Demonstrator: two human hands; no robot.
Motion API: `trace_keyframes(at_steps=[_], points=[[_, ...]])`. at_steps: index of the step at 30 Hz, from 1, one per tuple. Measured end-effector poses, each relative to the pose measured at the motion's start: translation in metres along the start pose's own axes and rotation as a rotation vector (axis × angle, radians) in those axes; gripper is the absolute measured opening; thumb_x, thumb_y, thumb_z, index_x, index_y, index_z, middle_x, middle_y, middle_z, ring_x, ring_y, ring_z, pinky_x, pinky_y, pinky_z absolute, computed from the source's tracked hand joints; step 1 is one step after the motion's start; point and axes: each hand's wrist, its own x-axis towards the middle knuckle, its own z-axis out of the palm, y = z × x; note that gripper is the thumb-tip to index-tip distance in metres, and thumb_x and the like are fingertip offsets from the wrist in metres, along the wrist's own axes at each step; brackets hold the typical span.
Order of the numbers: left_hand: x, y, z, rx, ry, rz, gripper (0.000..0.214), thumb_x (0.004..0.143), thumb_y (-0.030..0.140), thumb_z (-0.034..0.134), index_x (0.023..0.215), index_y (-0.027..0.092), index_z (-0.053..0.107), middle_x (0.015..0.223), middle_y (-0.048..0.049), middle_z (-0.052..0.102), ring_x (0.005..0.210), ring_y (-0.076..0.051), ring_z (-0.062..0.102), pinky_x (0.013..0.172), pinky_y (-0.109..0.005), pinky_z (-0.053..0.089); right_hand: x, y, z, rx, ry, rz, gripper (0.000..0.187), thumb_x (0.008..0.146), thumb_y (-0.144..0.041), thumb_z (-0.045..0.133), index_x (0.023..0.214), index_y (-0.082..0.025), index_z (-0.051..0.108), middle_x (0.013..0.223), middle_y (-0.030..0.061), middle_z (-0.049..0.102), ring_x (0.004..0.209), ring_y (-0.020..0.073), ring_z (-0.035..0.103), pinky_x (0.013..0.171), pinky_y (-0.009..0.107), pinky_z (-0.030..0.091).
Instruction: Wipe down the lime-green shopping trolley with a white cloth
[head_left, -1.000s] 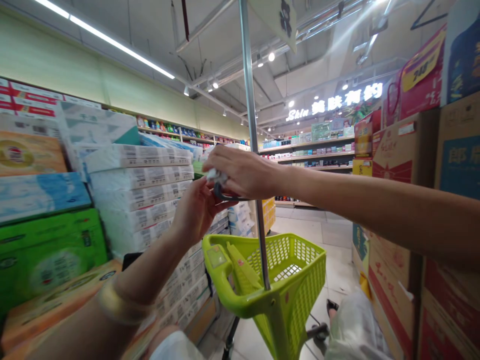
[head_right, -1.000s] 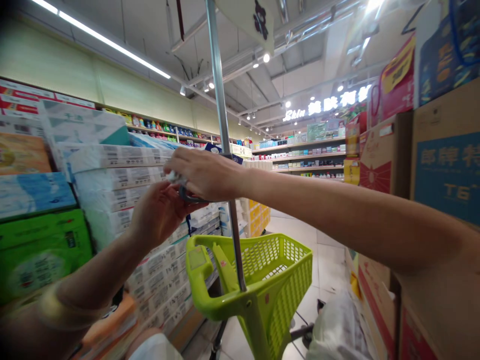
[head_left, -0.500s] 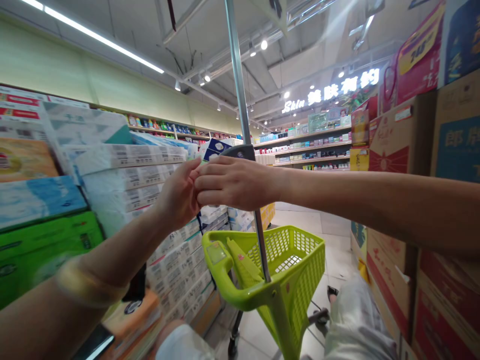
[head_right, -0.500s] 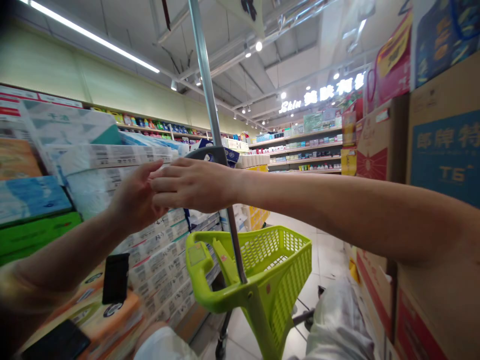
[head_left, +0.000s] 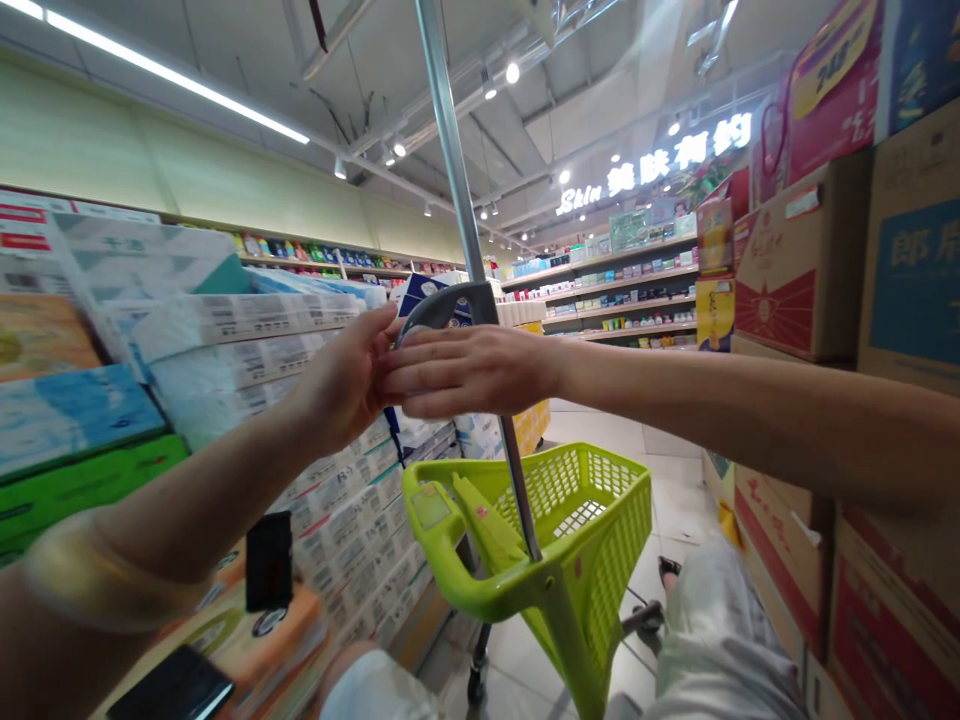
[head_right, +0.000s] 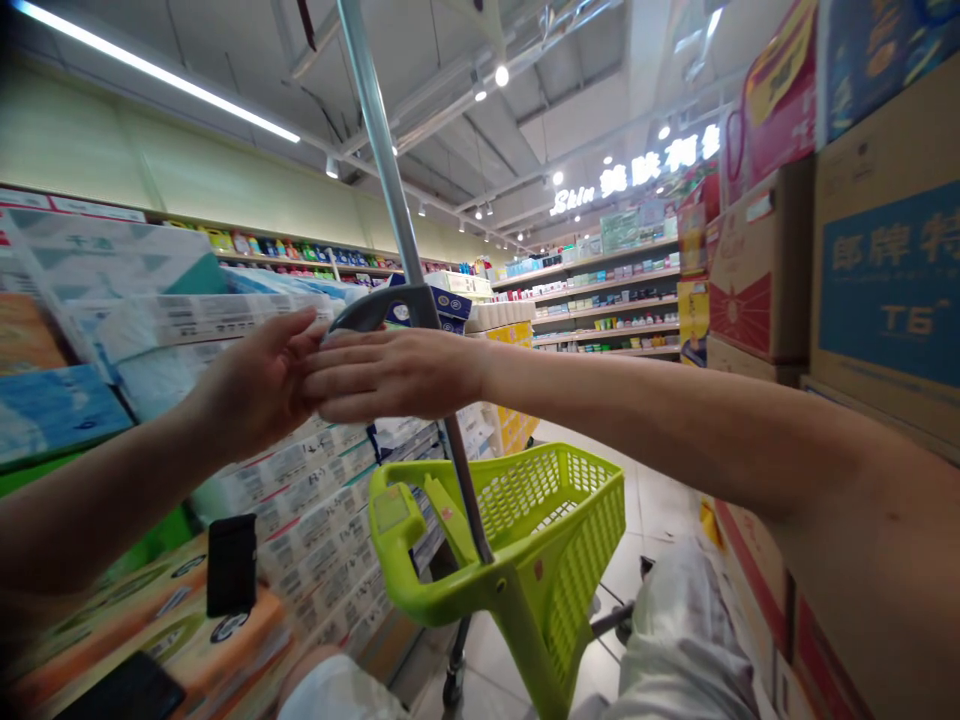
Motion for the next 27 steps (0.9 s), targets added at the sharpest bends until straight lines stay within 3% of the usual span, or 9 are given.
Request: trace_keyframes(at_steps=[5, 7, 10, 15, 18, 21, 25, 27], points=[[-0.002, 0.002, 0.005, 0.102, 0.036, -0.061, 0.044, 0.093, 0.043, 0.038, 0.112, 0.017, 0.067, 0.089, -0.0081, 0.073, 0.07, -0.019, 0.066, 0.053, -0.028, 0.054, -0.016, -0.009, 0.017, 0.017, 0.205, 0.297, 0.036, 0.101, -0.014, 0.034, 0.133, -0.016, 0.05, 0.147, 0.0121, 0.046, 0.147, 0.0171, 0.024, 0.119, 0.044, 0.029], [-0.003, 0.0, 0.005, 0.114, 0.05, -0.062, 0.043, 0.091, 0.044, 0.042, 0.108, 0.015, 0.068, 0.086, -0.0094, 0.073, 0.072, -0.019, 0.067, 0.053, -0.027, 0.053, -0.023, -0.023, 0.028, 0.057, 0.191, 0.302, 0.039, 0.1, -0.012, 0.035, 0.137, -0.017, 0.047, 0.15, 0.0113, 0.042, 0.148, 0.0156, 0.019, 0.119, 0.042, 0.029], [-0.004, -0.004, 0.001, 0.163, 0.04, -0.014, 0.032, 0.082, 0.036, 0.061, 0.104, 0.014, 0.068, 0.091, -0.0098, 0.073, 0.078, -0.019, 0.068, 0.059, -0.026, 0.055, -0.035, -0.034, 0.033, 0.101, 0.12, 0.224, 0.039, 0.099, -0.013, 0.038, 0.137, -0.02, 0.048, 0.148, 0.0075, 0.046, 0.146, 0.0118, 0.023, 0.119, 0.038, 0.03], [-0.006, -0.011, -0.006, 0.27, 0.009, 0.038, 0.032, 0.068, 0.02, 0.076, 0.098, 0.016, 0.069, 0.099, -0.0085, 0.072, 0.079, -0.018, 0.069, 0.065, -0.028, 0.057, -0.062, -0.021, 0.016, 0.134, 0.107, 0.119, 0.036, 0.098, -0.016, 0.045, 0.132, -0.021, 0.054, 0.141, 0.0065, 0.055, 0.142, 0.0127, 0.035, 0.115, 0.037, 0.038], [-0.008, -0.02, -0.005, 0.235, -0.003, 0.044, 0.032, 0.069, 0.018, 0.075, 0.1, 0.017, 0.069, 0.097, -0.0075, 0.073, 0.087, -0.02, 0.069, 0.078, -0.032, 0.057, -0.079, -0.024, 0.013, 0.143, 0.12, 0.213, 0.038, 0.097, -0.012, 0.045, 0.132, -0.023, 0.054, 0.142, 0.0071, 0.054, 0.142, 0.0142, 0.034, 0.113, 0.039, 0.04], [-0.011, -0.031, 0.0, 0.139, 0.005, 0.034, 0.03, 0.072, 0.016, 0.072, 0.102, 0.017, 0.068, 0.095, -0.006, 0.073, 0.093, -0.019, 0.068, 0.089, -0.034, 0.054, -0.093, -0.044, 0.025, 0.141, 0.102, 0.362, 0.041, 0.097, -0.01, 0.041, 0.133, -0.024, 0.053, 0.145, 0.0075, 0.05, 0.145, 0.015, 0.028, 0.116, 0.042, 0.037], [-0.011, -0.037, 0.002, 0.066, 0.007, 0.017, 0.025, 0.074, 0.015, 0.068, 0.099, 0.016, 0.069, 0.093, -0.0056, 0.073, 0.089, -0.018, 0.069, 0.086, -0.032, 0.055, -0.106, -0.062, 0.037, 0.218, 0.08, 0.313, 0.041, 0.096, -0.011, 0.041, 0.132, -0.026, 0.053, 0.144, 0.0064, 0.051, 0.143, 0.0145, 0.034, 0.114, 0.04, 0.04], [-0.01, -0.037, 0.001, 0.074, 0.007, 0.008, 0.028, 0.072, 0.014, 0.069, 0.1, 0.016, 0.069, 0.092, -0.0047, 0.073, 0.087, -0.017, 0.068, 0.08, -0.03, 0.056, -0.102, -0.055, 0.035, 0.214, 0.202, 0.378, 0.042, 0.095, -0.013, 0.042, 0.134, -0.028, 0.05, 0.144, 0.0058, 0.05, 0.141, 0.017, 0.037, 0.113, 0.043, 0.041]])
